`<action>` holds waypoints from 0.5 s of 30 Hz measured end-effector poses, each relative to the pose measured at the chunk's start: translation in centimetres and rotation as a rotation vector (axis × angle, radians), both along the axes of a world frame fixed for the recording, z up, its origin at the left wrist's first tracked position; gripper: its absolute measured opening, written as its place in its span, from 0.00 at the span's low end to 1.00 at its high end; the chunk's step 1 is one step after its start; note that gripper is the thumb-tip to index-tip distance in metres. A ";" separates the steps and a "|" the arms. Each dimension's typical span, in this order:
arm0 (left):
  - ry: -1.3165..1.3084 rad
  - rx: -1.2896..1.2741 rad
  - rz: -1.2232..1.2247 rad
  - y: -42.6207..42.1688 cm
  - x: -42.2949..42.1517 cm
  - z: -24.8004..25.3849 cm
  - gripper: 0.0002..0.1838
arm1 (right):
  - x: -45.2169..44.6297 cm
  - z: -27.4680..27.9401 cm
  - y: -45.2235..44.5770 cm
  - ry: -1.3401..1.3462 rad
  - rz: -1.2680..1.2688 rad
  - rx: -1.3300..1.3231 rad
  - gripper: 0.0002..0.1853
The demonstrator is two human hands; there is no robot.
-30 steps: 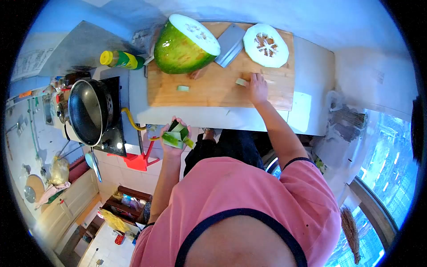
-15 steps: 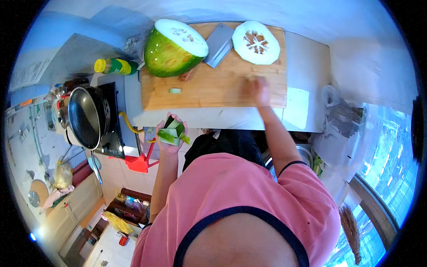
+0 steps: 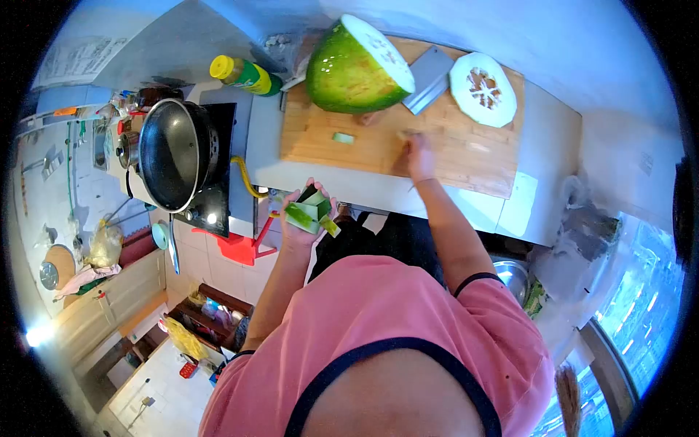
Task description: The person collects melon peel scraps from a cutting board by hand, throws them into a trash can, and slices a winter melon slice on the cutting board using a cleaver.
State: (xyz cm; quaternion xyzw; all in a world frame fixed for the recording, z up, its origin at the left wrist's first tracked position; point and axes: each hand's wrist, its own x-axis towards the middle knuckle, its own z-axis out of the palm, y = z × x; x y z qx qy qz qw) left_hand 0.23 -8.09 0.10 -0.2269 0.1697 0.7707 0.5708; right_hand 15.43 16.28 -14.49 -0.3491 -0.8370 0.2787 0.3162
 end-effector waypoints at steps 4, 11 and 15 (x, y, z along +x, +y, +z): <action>0.022 0.067 -0.051 -4.0 -5.1 -1.3 0.17 | -2.7 0.2 -0.7 -0.101 -0.302 -0.003 0.05; -0.091 -0.016 -0.064 -8.7 -11.6 -2.0 0.18 | -6.5 -0.6 -3.7 -0.017 -0.189 -0.175 0.05; -0.044 0.002 -0.127 -9.9 -13.8 -2.0 0.19 | -7.2 -0.6 -0.2 -0.167 -0.405 0.014 0.05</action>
